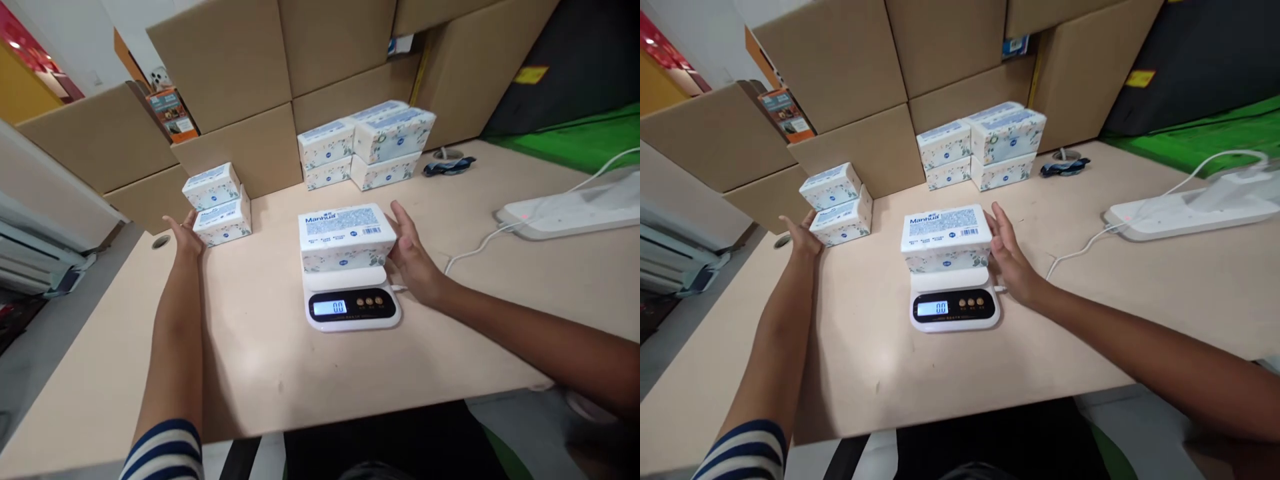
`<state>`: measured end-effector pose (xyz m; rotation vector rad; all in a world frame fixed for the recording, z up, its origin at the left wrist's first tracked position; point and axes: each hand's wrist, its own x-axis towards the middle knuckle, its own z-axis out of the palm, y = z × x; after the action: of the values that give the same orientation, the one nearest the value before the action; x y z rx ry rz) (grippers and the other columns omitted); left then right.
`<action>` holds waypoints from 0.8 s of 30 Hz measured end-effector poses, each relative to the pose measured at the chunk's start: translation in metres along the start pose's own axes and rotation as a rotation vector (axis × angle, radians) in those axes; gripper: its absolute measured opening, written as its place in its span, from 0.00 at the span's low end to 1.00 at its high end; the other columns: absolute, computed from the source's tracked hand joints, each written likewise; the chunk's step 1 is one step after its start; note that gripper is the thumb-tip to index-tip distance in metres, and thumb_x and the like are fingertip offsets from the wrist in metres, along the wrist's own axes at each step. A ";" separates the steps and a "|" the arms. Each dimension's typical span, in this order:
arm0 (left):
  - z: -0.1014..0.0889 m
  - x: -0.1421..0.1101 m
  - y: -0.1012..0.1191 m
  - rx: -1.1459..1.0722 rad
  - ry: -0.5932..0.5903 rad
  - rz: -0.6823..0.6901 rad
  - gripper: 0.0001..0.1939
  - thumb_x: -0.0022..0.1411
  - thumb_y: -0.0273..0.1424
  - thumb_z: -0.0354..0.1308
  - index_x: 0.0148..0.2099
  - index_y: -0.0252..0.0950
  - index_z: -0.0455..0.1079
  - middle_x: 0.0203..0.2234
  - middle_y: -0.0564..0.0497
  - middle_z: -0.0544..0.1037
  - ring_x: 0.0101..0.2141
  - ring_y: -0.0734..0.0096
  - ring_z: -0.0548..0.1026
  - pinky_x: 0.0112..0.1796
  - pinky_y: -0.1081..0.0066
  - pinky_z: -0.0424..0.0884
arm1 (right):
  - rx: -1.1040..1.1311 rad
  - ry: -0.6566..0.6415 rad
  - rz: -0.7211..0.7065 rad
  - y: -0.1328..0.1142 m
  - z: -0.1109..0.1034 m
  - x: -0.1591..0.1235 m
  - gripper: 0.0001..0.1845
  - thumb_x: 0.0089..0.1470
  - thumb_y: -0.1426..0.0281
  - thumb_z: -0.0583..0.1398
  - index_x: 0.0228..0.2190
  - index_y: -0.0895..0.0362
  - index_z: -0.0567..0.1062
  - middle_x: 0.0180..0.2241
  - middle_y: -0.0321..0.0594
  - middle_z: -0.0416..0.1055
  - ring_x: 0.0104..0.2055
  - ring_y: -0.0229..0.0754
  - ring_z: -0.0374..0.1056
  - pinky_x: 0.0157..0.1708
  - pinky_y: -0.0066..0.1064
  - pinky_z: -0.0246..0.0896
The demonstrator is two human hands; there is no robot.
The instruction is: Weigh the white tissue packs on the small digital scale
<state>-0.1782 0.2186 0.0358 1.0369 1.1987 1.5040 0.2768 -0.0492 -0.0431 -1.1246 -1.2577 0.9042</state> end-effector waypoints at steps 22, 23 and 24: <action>-0.002 0.018 -0.012 -0.185 -0.053 -0.076 0.61 0.75 0.75 0.26 0.73 0.34 0.77 0.57 0.32 0.89 0.58 0.45 0.90 0.63 0.50 0.85 | -0.065 0.077 -0.112 0.006 -0.013 -0.008 0.51 0.65 0.25 0.54 0.81 0.23 0.52 0.85 0.33 0.55 0.88 0.62 0.50 0.83 0.69 0.55; -0.002 0.018 -0.011 -0.176 -0.048 -0.070 0.61 0.75 0.75 0.27 0.73 0.34 0.77 0.57 0.33 0.89 0.58 0.45 0.90 0.63 0.50 0.85 | -0.062 0.076 -0.114 0.006 -0.013 -0.008 0.51 0.65 0.25 0.54 0.81 0.23 0.53 0.85 0.34 0.55 0.88 0.63 0.50 0.83 0.69 0.55; -0.002 0.019 -0.011 -0.165 -0.043 -0.063 0.61 0.74 0.76 0.29 0.72 0.33 0.78 0.57 0.33 0.89 0.58 0.44 0.90 0.62 0.50 0.85 | -0.061 0.074 -0.115 0.005 -0.013 -0.008 0.51 0.65 0.25 0.55 0.81 0.23 0.53 0.85 0.34 0.55 0.87 0.63 0.51 0.83 0.69 0.55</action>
<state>-0.1825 0.2374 0.0259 0.9092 1.0490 1.4971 0.2895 -0.0575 -0.0492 -1.1114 -1.2825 0.7361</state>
